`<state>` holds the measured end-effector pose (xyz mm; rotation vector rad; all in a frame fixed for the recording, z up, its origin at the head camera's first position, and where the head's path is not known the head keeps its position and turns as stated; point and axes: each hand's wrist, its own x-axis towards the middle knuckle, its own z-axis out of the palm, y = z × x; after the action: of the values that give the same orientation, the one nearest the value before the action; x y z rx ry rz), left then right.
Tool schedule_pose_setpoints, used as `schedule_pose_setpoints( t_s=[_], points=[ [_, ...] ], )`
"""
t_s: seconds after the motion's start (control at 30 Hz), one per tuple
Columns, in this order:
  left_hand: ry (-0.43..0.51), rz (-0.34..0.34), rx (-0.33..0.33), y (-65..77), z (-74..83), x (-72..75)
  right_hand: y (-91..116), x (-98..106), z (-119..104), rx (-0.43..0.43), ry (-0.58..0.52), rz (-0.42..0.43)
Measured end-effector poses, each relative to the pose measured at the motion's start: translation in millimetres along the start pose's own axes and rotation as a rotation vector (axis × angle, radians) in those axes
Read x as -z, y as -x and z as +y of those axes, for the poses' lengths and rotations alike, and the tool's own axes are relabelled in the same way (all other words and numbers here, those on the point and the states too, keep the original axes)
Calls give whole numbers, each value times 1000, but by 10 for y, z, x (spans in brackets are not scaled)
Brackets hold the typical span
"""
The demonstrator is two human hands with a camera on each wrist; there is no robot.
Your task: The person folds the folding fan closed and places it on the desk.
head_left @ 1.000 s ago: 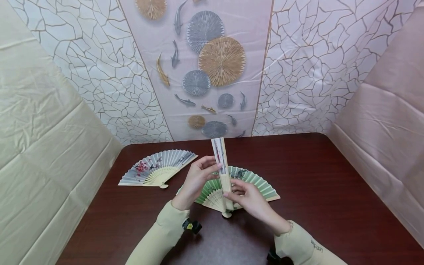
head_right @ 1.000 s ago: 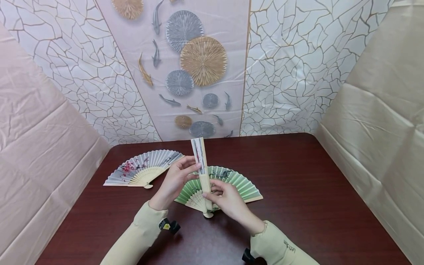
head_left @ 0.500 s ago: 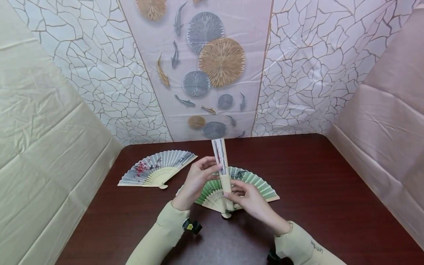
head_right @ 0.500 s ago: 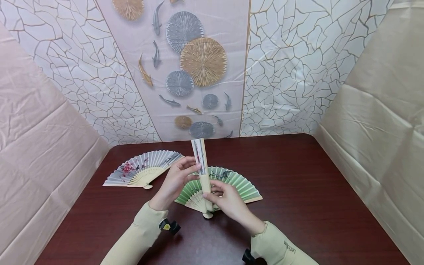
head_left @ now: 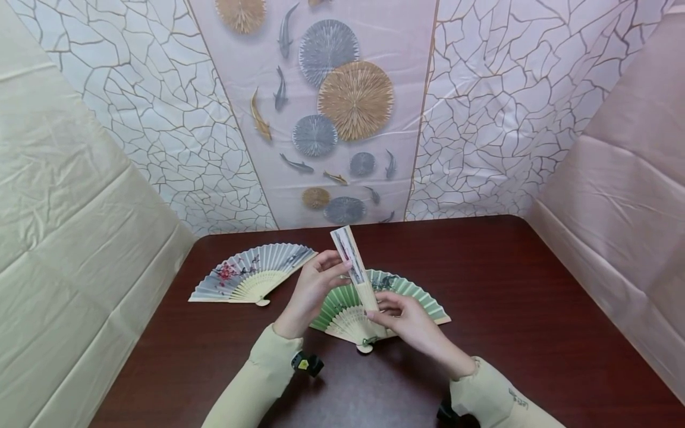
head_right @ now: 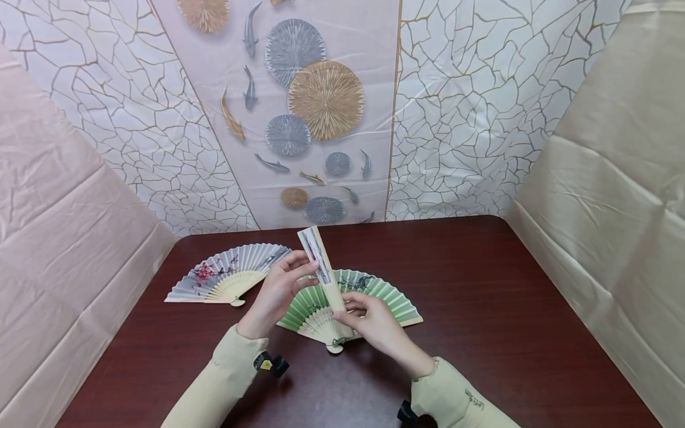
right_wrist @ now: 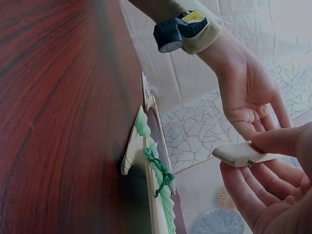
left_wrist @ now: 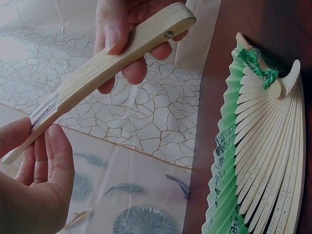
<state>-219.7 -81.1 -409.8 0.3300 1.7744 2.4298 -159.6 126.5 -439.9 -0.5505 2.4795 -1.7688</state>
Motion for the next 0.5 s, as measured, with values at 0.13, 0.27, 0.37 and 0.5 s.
schedule_pose_setpoints(
  t_s=[0.13,0.27,0.37,0.5],
  points=[
    [-1,6,-2,-15,28,31,4,22,23,-21,-17,-12],
    [-7,8,7,-38,54,59,9,43,36,-30,-49,-18],
    [-5,8,12,-52,74,64,6,48,29,-37,-76,-14],
    [2,0,11,-88,79,51,3,62,27,-49,-91,-13]
  ],
)
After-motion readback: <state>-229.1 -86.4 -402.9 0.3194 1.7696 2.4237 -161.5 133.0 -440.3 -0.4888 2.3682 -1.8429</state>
